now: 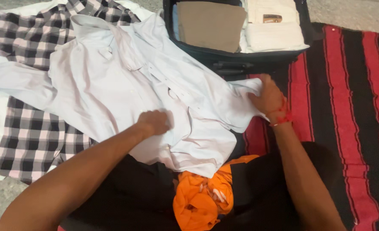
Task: The person folds a pair of pants and a white button-down shirt by hand before placing them into an open suitcase.
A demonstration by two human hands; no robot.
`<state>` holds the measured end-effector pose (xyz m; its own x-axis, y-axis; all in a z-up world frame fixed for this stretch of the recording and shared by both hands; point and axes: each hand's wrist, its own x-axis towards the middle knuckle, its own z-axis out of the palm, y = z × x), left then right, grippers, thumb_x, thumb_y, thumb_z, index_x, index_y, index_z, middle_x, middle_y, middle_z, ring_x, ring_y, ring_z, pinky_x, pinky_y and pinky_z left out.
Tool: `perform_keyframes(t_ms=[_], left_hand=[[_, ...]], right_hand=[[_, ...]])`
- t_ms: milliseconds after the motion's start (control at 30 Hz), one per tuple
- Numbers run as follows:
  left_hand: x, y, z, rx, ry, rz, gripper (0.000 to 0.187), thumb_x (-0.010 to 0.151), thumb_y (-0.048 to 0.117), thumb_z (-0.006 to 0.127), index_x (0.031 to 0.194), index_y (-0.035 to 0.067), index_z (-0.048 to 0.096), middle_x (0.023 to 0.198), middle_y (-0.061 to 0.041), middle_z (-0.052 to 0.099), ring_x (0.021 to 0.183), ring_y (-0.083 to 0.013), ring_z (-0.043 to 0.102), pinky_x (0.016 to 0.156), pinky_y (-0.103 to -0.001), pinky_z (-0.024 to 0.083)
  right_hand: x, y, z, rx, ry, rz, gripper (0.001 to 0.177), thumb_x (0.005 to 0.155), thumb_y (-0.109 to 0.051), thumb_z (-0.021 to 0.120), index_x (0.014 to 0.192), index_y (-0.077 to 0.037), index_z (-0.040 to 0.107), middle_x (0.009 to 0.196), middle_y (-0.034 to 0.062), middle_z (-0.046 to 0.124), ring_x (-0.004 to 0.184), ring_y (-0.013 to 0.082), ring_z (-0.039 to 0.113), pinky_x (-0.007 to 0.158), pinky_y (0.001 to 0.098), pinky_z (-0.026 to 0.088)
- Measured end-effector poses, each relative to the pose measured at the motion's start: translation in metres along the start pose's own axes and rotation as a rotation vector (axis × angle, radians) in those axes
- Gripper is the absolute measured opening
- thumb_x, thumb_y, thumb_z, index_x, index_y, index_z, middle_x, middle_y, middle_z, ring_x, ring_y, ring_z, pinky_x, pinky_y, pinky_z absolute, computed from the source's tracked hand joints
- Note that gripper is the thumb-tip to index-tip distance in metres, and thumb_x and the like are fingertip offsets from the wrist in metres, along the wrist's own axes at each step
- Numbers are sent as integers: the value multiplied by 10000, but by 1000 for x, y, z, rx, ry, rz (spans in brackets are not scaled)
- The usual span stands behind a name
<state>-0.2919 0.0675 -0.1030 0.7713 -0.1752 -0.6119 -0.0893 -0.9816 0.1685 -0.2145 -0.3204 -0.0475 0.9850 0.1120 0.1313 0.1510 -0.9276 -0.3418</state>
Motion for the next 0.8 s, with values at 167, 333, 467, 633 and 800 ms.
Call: perform_keyframes(t_ms=[167,333,467,633,800], left_hand=[[-9,-17,-28,-39,34,-228,544,887,589,651,1153,121,728,1181,-100,731,1105,-284,700,924,-439,563],[-20,-21,-27,-300,-172,-385,649,898,656,670,962,18,768,845,-131,780,724,-267,766,657,-357,622],[2,-34,-2,-379,-143,-356,366,907,354,693,844,6,785,714,-102,756,595,-239,732,567,-360,610],[53,-62,3,-606,-390,-338,352,979,255,569,802,-12,715,746,-139,777,649,-271,763,607,-439,637],[46,-84,-32,-752,-302,-227,546,1011,429,584,829,-73,701,783,-187,757,650,-286,730,612,-430,616]], right_hand=[[-15,-36,29,5,80,-176,588,811,-303,834,1309,-69,627,1262,225,609,1166,435,588,934,517,504],[-30,-58,67,-138,67,-512,574,621,-394,890,1093,-121,709,1351,271,541,1269,465,482,1027,647,352],[-39,-39,95,-139,-58,-482,403,651,-341,849,989,-152,737,1380,165,578,1316,355,494,1060,572,362],[-35,-11,115,-105,3,-487,172,800,-241,794,928,-137,747,1200,60,695,1158,280,636,1004,514,465],[-11,1,118,279,-299,-154,187,982,-255,682,1053,-87,721,977,145,730,855,298,701,812,428,557]])
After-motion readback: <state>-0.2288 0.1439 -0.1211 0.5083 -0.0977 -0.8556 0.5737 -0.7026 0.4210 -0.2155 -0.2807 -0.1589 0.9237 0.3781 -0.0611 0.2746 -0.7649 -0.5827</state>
